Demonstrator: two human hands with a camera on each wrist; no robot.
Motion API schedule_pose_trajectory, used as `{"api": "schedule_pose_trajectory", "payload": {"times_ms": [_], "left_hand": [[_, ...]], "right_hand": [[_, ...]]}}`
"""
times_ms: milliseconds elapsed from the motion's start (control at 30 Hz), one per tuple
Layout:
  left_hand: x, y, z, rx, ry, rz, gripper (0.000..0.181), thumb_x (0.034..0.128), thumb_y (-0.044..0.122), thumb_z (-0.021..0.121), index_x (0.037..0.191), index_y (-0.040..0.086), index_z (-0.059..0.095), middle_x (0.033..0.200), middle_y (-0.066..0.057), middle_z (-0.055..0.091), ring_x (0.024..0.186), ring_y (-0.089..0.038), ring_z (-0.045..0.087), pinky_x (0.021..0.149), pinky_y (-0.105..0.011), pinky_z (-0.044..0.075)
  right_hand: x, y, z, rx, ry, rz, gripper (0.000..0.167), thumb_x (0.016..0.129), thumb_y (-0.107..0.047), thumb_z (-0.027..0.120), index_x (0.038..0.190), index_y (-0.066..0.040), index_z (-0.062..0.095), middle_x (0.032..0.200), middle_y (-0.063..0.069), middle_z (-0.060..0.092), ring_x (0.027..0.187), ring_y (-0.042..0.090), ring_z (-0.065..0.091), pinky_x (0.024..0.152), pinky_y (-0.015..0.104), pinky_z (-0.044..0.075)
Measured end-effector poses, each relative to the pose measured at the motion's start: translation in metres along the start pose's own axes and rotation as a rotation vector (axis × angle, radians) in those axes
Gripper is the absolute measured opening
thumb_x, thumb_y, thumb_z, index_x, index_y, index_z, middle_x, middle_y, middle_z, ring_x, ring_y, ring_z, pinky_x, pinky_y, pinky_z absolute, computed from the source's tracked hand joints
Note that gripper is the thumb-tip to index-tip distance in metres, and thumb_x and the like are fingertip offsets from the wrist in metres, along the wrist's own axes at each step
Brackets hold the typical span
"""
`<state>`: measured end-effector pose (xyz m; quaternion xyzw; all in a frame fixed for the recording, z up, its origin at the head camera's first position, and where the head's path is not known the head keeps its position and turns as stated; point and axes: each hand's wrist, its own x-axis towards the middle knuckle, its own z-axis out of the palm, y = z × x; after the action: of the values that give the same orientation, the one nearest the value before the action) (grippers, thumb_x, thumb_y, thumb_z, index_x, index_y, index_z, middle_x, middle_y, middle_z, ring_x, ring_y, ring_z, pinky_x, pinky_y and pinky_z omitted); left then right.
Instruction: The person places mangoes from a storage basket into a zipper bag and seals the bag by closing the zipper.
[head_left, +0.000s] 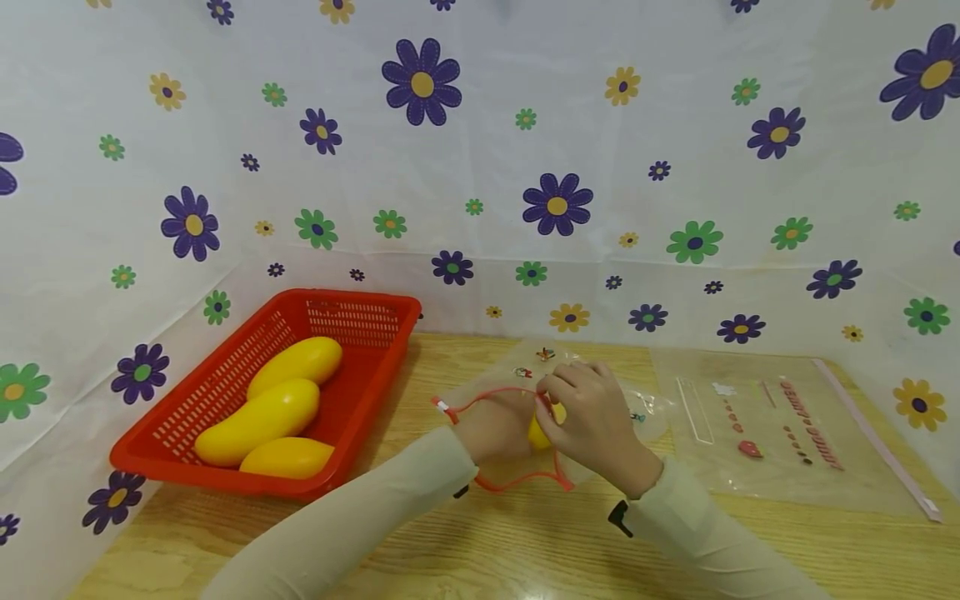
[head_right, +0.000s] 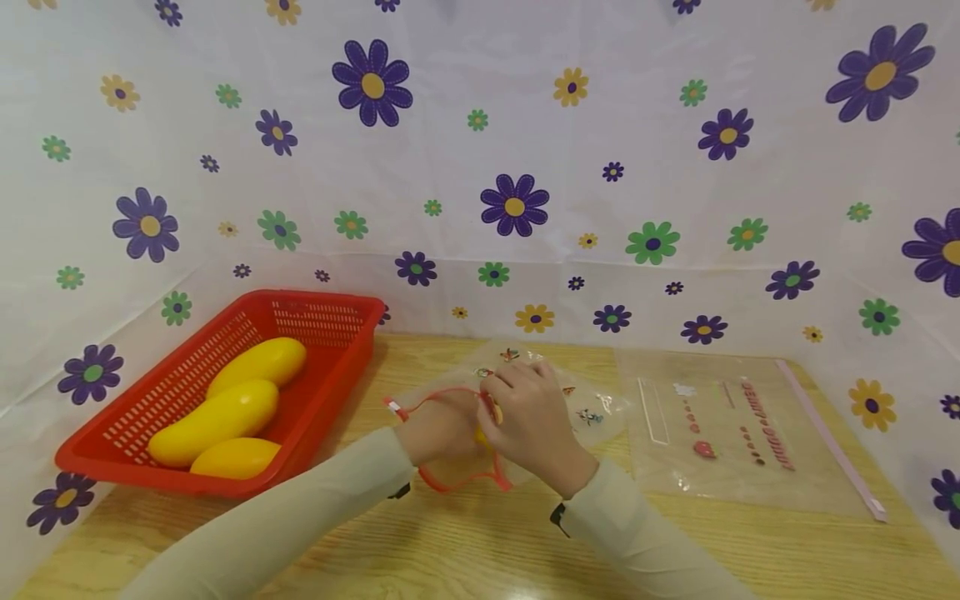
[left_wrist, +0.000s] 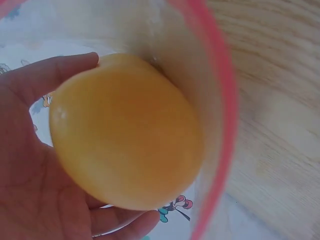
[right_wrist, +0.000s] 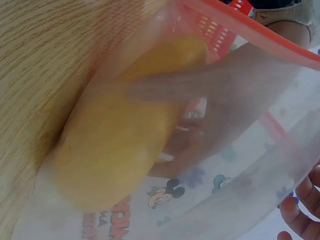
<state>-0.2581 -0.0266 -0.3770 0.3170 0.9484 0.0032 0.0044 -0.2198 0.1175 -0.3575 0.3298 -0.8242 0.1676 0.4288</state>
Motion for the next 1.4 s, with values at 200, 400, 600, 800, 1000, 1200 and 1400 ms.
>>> {"api": "schedule_pose_trajectory", "payload": {"times_ms": [200, 400, 600, 800, 1000, 1200, 1400], "left_hand": [[0.009, 0.001, -0.003, 0.003, -0.073, -0.016, 0.023, 0.0798, 0.026, 0.068, 0.101, 0.017, 0.063, 0.091, 0.01, 0.066, 0.077, -0.006, 0.054, 0.075, -0.019, 0.046], [0.016, 0.003, -0.006, -0.029, -0.184, -0.065, 0.012, 0.0844, 0.023, 0.064, 0.094, 0.017, 0.061, 0.083, 0.009, 0.06, 0.07, -0.007, 0.05, 0.066, -0.019, 0.043], [0.021, 0.006, -0.009, -0.032, -0.198, -0.05, 0.014, 0.0924, 0.024, 0.052, 0.088, 0.014, 0.061, 0.081, 0.008, 0.058, 0.07, -0.006, 0.05, 0.064, -0.019, 0.042], [0.025, 0.008, -0.012, -0.055, -0.225, -0.077, 0.019, 0.0928, 0.028, 0.052, 0.099, 0.012, 0.059, 0.095, 0.005, 0.06, 0.079, -0.006, 0.051, 0.075, -0.019, 0.044], [0.026, 0.008, -0.011, -0.102, -0.233, -0.111, 0.018, 0.092, 0.024, 0.051, 0.098, 0.011, 0.06, 0.096, 0.004, 0.061, 0.081, -0.007, 0.052, 0.077, -0.02, 0.044], [0.024, 0.011, -0.009, -0.165, -0.236, -0.116, 0.02, 0.0947, 0.021, 0.049, 0.105, 0.007, 0.059, 0.101, 0.002, 0.061, 0.083, -0.007, 0.05, 0.079, -0.018, 0.043], [0.028, 0.01, -0.006, -0.122, -0.156, -0.18, 0.017, 0.093, 0.021, 0.049, 0.1, 0.011, 0.062, 0.104, 0.002, 0.064, 0.091, -0.009, 0.058, 0.084, -0.023, 0.047]], "right_hand": [[0.001, 0.0, 0.001, 0.002, 0.008, -0.007, 0.007, 0.073, -0.012, 0.07, 0.071, -0.011, 0.063, 0.063, -0.003, 0.056, 0.062, 0.013, 0.05, 0.069, 0.034, 0.044], [0.001, -0.001, 0.002, 0.002, 0.006, -0.008, 0.007, 0.073, -0.012, 0.07, 0.071, -0.011, 0.063, 0.064, -0.003, 0.056, 0.061, 0.013, 0.05, 0.069, 0.034, 0.045], [0.001, 0.0, 0.003, 0.003, 0.014, -0.015, 0.008, 0.073, -0.011, 0.07, 0.07, -0.012, 0.062, 0.064, -0.003, 0.056, 0.06, 0.013, 0.05, 0.068, 0.034, 0.044], [0.001, 0.001, 0.003, 0.0, 0.022, -0.016, 0.007, 0.073, -0.012, 0.069, 0.07, -0.012, 0.062, 0.064, -0.004, 0.056, 0.06, 0.013, 0.051, 0.069, 0.035, 0.044], [0.001, 0.001, 0.003, 0.003, 0.019, -0.015, 0.007, 0.073, -0.012, 0.069, 0.071, -0.012, 0.063, 0.065, -0.003, 0.057, 0.06, 0.013, 0.051, 0.069, 0.035, 0.045], [0.001, 0.001, 0.003, 0.004, 0.028, -0.023, 0.007, 0.073, -0.012, 0.069, 0.071, -0.012, 0.063, 0.065, -0.003, 0.057, 0.06, 0.013, 0.051, 0.068, 0.035, 0.045], [0.002, 0.0, 0.002, 0.007, 0.039, -0.032, 0.006, 0.073, -0.012, 0.07, 0.072, -0.011, 0.064, 0.069, -0.001, 0.062, 0.066, 0.016, 0.057, 0.069, 0.036, 0.046]]}}
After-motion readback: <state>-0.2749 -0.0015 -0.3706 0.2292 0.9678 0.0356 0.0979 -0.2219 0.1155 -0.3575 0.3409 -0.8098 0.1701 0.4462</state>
